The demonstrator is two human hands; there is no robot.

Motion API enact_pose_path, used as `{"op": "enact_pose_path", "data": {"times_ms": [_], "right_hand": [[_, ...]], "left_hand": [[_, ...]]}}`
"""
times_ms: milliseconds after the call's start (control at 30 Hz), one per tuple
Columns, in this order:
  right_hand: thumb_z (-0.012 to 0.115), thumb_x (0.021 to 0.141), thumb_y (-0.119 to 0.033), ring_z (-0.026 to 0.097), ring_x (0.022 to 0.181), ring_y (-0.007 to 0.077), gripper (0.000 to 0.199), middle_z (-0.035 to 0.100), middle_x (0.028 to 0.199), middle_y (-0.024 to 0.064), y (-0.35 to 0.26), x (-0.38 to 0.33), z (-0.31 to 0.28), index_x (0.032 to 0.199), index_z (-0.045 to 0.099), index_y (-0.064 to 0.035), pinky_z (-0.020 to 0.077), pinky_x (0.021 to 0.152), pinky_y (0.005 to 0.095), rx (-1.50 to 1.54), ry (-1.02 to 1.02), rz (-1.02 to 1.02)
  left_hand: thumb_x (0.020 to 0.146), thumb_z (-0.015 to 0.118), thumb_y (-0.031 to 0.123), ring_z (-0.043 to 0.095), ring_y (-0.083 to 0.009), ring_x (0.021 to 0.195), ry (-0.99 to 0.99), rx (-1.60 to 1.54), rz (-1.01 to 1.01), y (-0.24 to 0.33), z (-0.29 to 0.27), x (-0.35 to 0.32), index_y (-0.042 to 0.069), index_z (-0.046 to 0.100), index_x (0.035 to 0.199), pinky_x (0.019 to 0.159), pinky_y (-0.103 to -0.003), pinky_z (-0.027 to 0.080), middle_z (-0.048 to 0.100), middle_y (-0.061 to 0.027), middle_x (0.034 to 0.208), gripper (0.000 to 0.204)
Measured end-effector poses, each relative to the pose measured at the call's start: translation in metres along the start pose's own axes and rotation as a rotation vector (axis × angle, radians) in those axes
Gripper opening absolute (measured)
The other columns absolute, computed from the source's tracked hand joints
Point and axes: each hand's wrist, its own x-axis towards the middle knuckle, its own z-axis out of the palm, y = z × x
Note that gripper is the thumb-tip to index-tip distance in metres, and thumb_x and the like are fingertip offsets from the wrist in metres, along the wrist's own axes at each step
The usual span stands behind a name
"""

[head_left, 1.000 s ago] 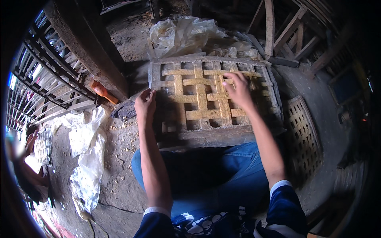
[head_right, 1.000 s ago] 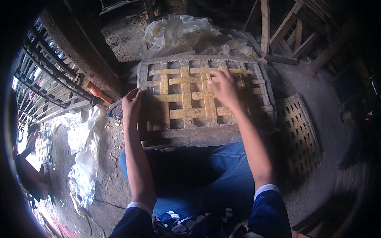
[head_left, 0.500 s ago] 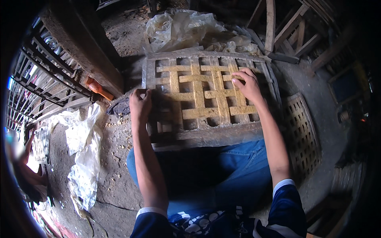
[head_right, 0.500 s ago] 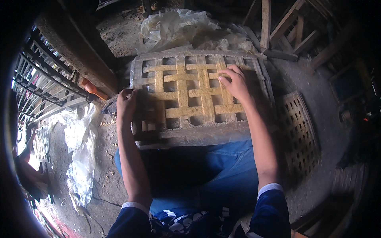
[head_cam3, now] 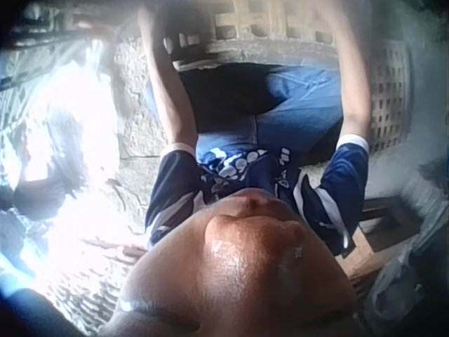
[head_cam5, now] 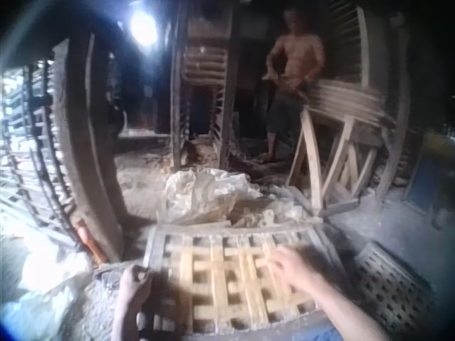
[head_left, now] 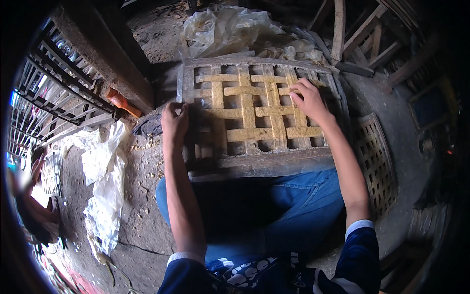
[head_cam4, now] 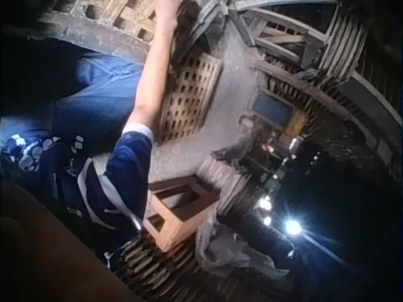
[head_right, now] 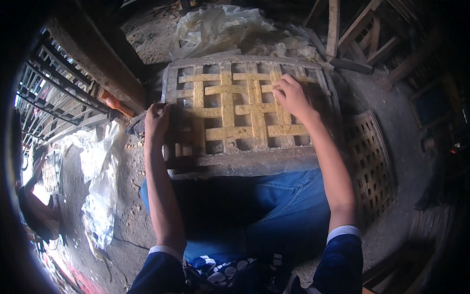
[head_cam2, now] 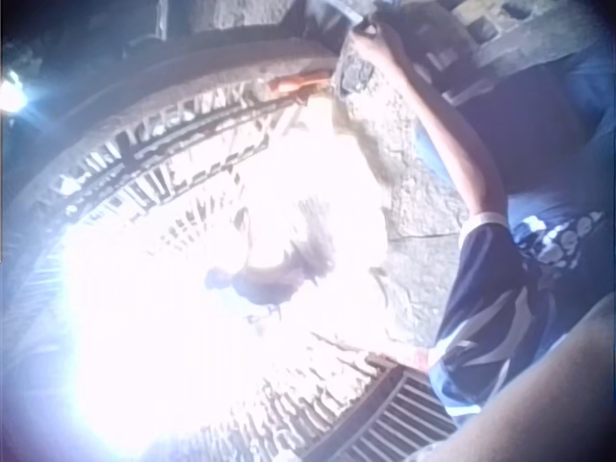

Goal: The person sits on the floor and assembles a wooden lattice tray by placing a plastic sheet inside, pressing the material into the grid, and stacking a second lattice on top. The person repeats this process with additional trays, handling the plastic and wooden frames by hand.

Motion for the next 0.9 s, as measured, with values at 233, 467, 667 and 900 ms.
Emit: {"op": "enact_pose_path", "data": {"times_ms": [233, 467, 667, 900], "right_hand": [[0.083, 0.082, -0.015, 0.064, 0.083, 0.0199, 0.026, 0.067, 0.092, 0.0074, 0.001, 0.006, 0.006, 0.099, 0.068, -0.0012, 0.0517, 0.077, 0.0334, 0.094, 0.008, 0.280], [0.085, 0.078, -0.021, 0.063, 0.074, 0.0159, 0.028, 0.068, 0.082, 0.0080, 0.012, 0.015, 0.012, 0.090, 0.070, -0.0005, 0.0513, 0.069, 0.0322, 0.211, -0.071, 0.491], [0.083, 0.076, -0.021, 0.064, 0.070, 0.0179, 0.026, 0.068, 0.076, 0.0083, 0.019, 0.014, 0.022, 0.088, 0.071, -0.0010, 0.0511, 0.066, 0.0321, 0.220, -0.031, 0.583], [0.082, 0.072, -0.023, 0.071, 0.075, 0.0243, 0.025, 0.073, 0.078, 0.0126, -0.007, 0.019, 0.028, 0.084, 0.073, -0.0030, 0.0546, 0.070, 0.0343, 0.038, 0.100, 0.594]], "left_hand": [[0.091, 0.071, 0.029, 0.064, -0.0404, 0.106, 0.011, 0.033, 0.058, -0.010, 0.006, 0.005, -0.001, 0.069, 0.103, 0.094, -0.044, 0.049, 0.068, -0.0239, 0.106, 0.032], [0.095, 0.068, 0.030, 0.068, -0.0245, 0.096, 0.010, 0.125, 0.067, -0.007, 0.003, 0.003, 0.000, 0.069, 0.110, 0.087, -0.035, 0.051, 0.072, -0.0161, 0.102, 0.034], [0.091, 0.069, 0.028, 0.065, -0.0410, 0.105, 0.012, 0.049, 0.049, 0.004, 0.002, -0.003, 0.000, 0.070, 0.103, 0.093, -0.045, 0.050, 0.070, -0.0242, 0.105, 0.030], [0.090, 0.068, 0.028, 0.065, -0.0400, 0.107, -0.002, 0.026, 0.031, -0.001, 0.002, 0.000, 0.000, 0.070, 0.106, 0.095, -0.043, 0.050, 0.070, -0.0243, 0.108, 0.032]]}}
